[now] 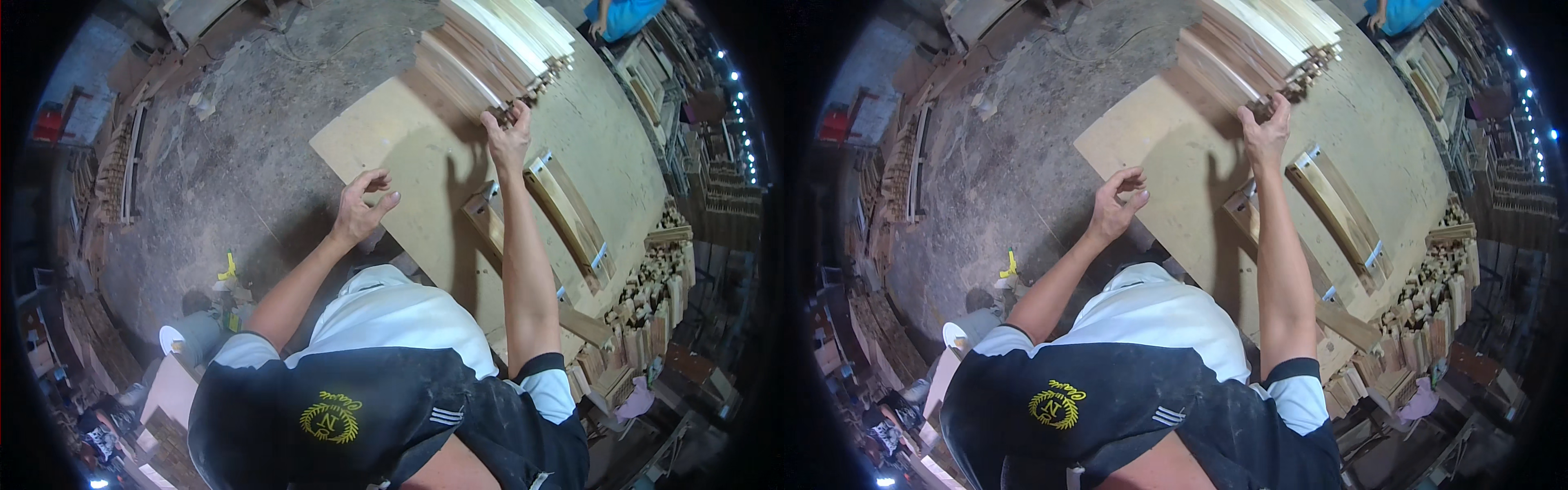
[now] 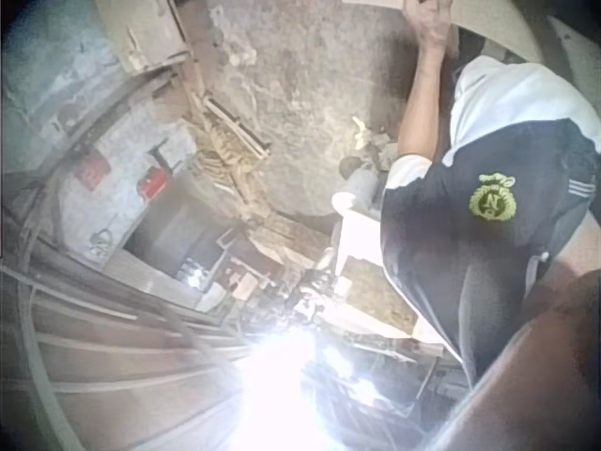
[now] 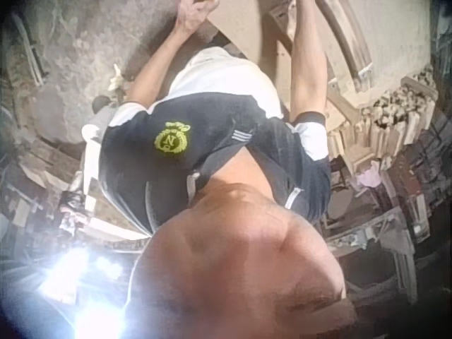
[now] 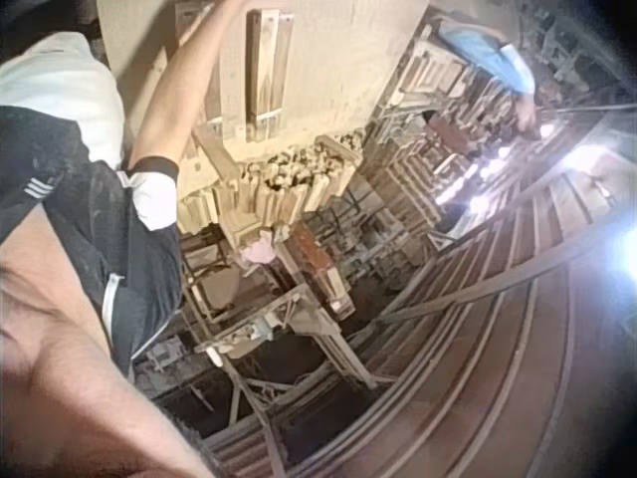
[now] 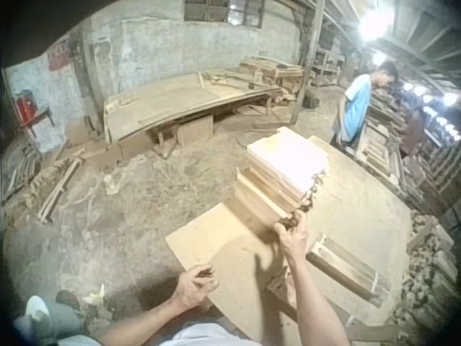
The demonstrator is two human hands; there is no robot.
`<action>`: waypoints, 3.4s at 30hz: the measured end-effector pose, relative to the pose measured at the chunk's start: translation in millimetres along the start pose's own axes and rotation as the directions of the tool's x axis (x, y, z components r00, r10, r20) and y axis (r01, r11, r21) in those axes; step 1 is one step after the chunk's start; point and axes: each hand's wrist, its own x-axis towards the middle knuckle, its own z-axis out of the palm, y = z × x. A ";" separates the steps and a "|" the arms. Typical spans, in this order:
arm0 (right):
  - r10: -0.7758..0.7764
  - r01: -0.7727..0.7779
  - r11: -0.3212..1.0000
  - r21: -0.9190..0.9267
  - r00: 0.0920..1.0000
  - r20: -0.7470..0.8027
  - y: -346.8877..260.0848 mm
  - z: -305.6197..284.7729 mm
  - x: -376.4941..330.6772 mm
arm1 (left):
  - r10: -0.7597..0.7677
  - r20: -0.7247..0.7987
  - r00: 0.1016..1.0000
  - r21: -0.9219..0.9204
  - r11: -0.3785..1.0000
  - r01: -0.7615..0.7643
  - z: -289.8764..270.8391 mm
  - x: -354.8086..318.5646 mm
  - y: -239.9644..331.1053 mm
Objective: Assembling and inspecting wooden frame components on a workbench in a furniture factory.
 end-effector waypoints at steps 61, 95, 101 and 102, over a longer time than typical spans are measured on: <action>0.160 -0.158 0.941 -0.300 0.987 -0.019 -22.5 -232.7 -262.5 | 0.298 0.210 0.931 -0.574 0.809 -0.129 139.3 97.3 91.7; 0.550 -0.036 0.795 0.606 0.464 -0.694 -31.1 -441.1 -176.5 | 0.376 0.106 0.921 -0.740 0.648 -0.179 157.2 75.5 174.5; 0.520 -0.085 0.825 0.558 0.499 -0.693 -29.1 -426.9 -178.9 | 0.558 0.160 0.814 -0.487 0.762 -0.427 164.6 84.7 159.7; 0.528 -0.141 0.826 0.546 0.530 -0.663 -32.3 -424.7 -176.0 | 0.563 0.135 0.816 -0.503 0.748 -0.433 164.9 82.3 159.3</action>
